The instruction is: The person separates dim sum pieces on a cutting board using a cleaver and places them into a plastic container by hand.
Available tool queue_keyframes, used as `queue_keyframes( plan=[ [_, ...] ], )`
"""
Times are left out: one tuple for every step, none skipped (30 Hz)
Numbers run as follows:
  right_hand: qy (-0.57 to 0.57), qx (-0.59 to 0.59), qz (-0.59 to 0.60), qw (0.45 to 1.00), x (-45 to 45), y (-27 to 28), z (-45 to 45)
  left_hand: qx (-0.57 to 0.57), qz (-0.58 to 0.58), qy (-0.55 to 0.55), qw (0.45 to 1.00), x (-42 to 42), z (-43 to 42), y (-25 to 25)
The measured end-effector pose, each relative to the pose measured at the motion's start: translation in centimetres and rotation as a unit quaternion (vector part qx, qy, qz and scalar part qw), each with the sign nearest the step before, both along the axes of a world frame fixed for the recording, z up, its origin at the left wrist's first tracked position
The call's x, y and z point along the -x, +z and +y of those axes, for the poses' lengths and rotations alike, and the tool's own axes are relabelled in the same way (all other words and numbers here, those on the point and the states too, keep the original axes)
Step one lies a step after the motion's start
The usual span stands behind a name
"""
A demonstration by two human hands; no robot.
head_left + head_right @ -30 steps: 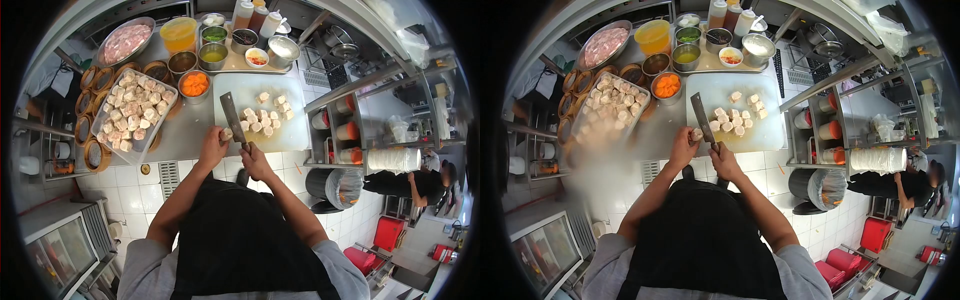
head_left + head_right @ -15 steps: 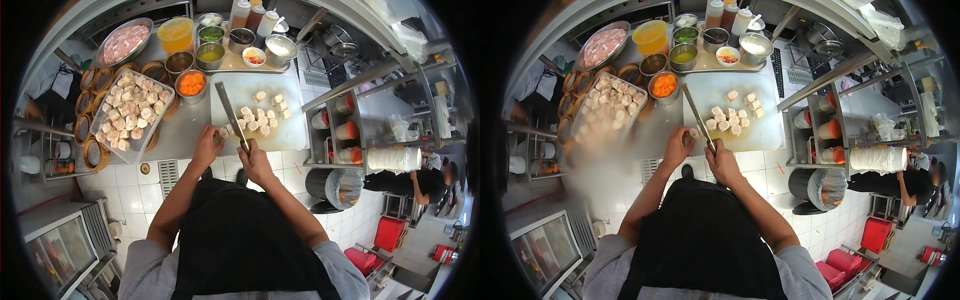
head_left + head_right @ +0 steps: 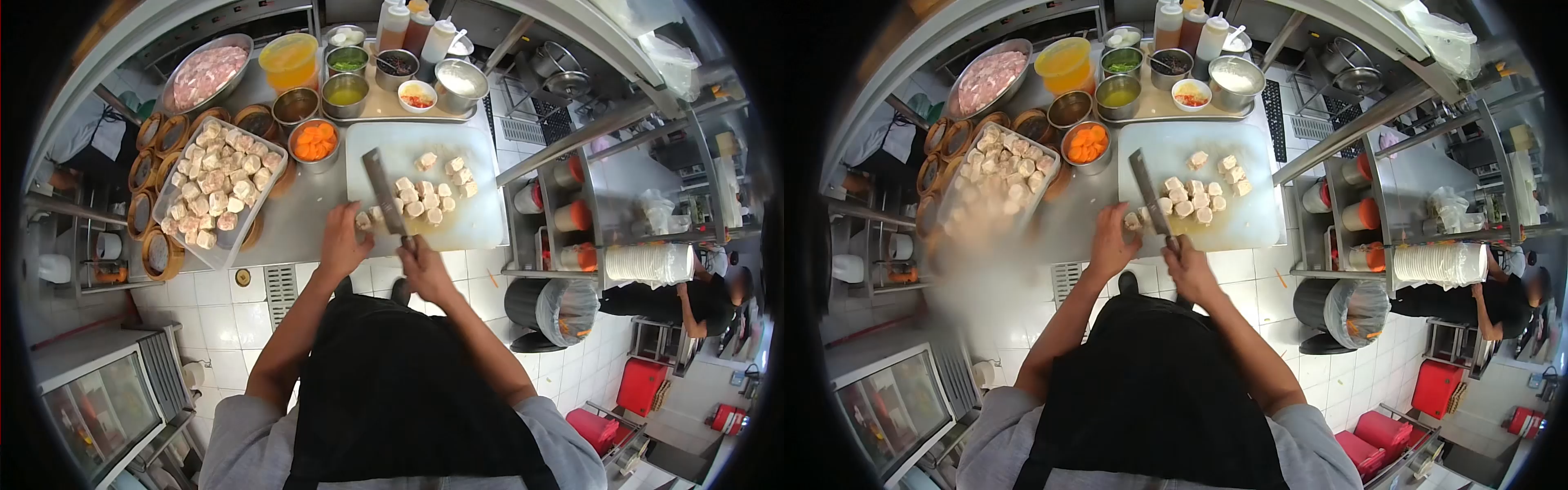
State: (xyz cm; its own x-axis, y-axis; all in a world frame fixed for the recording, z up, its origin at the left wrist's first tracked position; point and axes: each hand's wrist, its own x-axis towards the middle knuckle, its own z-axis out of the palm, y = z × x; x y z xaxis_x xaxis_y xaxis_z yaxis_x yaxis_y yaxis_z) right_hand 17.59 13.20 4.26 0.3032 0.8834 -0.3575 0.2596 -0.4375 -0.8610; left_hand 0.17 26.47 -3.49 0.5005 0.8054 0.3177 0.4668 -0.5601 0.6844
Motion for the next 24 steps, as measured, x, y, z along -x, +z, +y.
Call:
queue_keyframes(
  plan=[
    [-0.012,0.002,0.015,1.000,-1.1,0.6,-0.6,-0.024,0.010,-0.018,1.000,-0.9,0.0,1.1],
    [-0.028,-0.010,0.028,0.999,-2.1,1.4,-1.1,-0.051,0.017,-0.036,0.998,-1.9,0.3,1.8],
    [-0.045,-0.022,0.041,0.998,-2.9,2.4,-1.4,-0.072,0.044,-0.045,0.995,-2.7,0.5,1.5],
    [-0.057,-0.015,0.062,0.996,-3.5,3.6,-1.7,-0.094,0.070,-0.054,0.992,-3.6,0.7,0.8],
    [-0.071,-0.009,0.081,0.994,-4.2,4.4,-2.0,-0.117,0.095,-0.064,0.987,-4.5,1.2,0.1],
    [-0.078,-0.020,0.070,0.994,-4.7,4.1,-2.3,-0.120,0.104,-0.080,0.984,-5.3,1.9,-0.2],
    [-0.087,-0.024,0.079,0.993,-5.2,4.0,-2.8,-0.121,0.115,-0.094,0.982,-5.6,2.6,-0.6],
    [-0.094,-0.024,0.090,0.991,-5.6,3.9,-3.5,-0.118,0.127,-0.105,0.979,-5.6,3.0,-1.3],
    [-0.098,-0.022,0.100,0.990,-5.9,3.9,-4.1,-0.111,0.136,-0.114,0.978,-5.7,3.2,-1.6],
    [-0.089,-0.023,0.090,0.992,-6.1,4.0,-4.6,-0.105,0.143,-0.122,0.977,-5.9,3.5,-1.7],
    [-0.085,-0.023,0.092,0.992,-6.4,3.9,-5.2,-0.098,0.150,-0.130,0.975,-5.9,3.7,-1.9],
    [-0.083,-0.024,0.095,0.992,-6.6,3.5,-5.9,-0.081,0.125,-0.098,0.984,-5.6,3.5,-2.2],
    [-0.083,-0.027,0.098,0.991,-6.9,3.3,-6.3,-0.069,0.099,-0.067,0.990,-5.2,3.6,-2.3],
    [-0.074,-0.028,0.072,0.994,-7.1,3.1,-6.7,-0.056,0.072,-0.039,0.995,-4.7,3.7,-2.4],
    [-0.070,-0.023,0.059,0.996,-7.2,3.2,-7.0,-0.010,0.029,-0.013,0.999,-3.6,3.8,-0.6],
    [-0.066,-0.017,0.045,0.997,-7.4,3.4,-7.4,0.037,-0.014,0.013,0.999,-2.1,3.8,1.9],
    [-0.060,-0.010,0.030,0.998,-7.7,3.5,-7.7,0.003,-0.055,0.050,0.997,-0.6,4.2,3.2],
    [-0.053,0.000,0.028,0.998,-8.1,3.5,-7.9,-0.031,-0.096,0.088,0.991,1.3,4.6,4.5],
    [-0.050,0.005,0.029,0.998,-8.2,3.7,-8.0,-0.028,-0.088,0.141,0.986,3.2,5.2,7.0],
    [-0.046,0.010,0.030,0.998,-8.2,4.1,-7.9,-0.025,-0.080,0.195,0.977,5.0,6.2,8.7],
    [-0.042,0.014,0.030,0.999,-8.3,4.5,-7.8,-0.119,-0.047,0.241,0.962,7.1,8.1,8.7],
    [-0.035,0.011,0.030,0.999,-8.5,4.6,-7.7,-0.210,-0.011,0.284,0.935,9.2,10.1,8.6],
    [-0.029,0.009,0.034,0.999,-8.7,4.3,-7.4,-0.204,0.024,0.290,0.935,10.8,11.8,9.5],
    [-0.023,0.008,0.041,0.999,-8.7,4.1,-7.3,-0.197,0.063,0.294,0.933,12.0,12.8,10.5]
  ],
)
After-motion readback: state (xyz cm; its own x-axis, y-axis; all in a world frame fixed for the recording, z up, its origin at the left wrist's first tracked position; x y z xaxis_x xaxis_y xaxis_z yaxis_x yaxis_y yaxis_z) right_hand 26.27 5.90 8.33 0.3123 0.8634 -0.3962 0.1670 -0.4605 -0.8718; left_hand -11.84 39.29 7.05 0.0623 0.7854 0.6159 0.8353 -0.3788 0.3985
